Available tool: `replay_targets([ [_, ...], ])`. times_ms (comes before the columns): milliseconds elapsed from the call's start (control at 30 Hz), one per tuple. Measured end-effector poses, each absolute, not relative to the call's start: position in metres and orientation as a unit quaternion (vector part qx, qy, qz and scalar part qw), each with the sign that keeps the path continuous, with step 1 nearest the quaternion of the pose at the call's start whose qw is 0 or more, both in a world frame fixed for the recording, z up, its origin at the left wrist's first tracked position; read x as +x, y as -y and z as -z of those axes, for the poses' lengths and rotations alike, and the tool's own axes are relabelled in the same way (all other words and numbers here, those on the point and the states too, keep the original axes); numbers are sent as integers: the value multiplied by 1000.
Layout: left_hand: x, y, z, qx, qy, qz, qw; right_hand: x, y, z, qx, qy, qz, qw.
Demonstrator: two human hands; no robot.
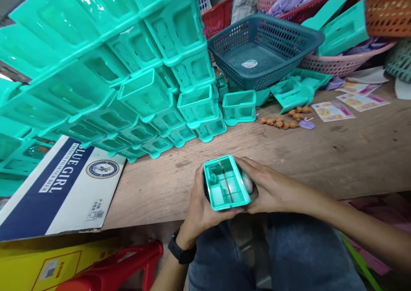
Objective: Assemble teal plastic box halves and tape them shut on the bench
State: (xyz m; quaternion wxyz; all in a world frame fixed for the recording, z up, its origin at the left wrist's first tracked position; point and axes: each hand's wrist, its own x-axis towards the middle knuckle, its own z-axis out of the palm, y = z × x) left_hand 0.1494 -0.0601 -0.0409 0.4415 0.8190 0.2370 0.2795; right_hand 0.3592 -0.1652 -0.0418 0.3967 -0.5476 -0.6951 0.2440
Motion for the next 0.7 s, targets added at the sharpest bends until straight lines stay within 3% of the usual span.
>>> replay_targets([
  [700,153,58,42,835,-222,-295,407,361,161,31,-530,709,-259,386],
])
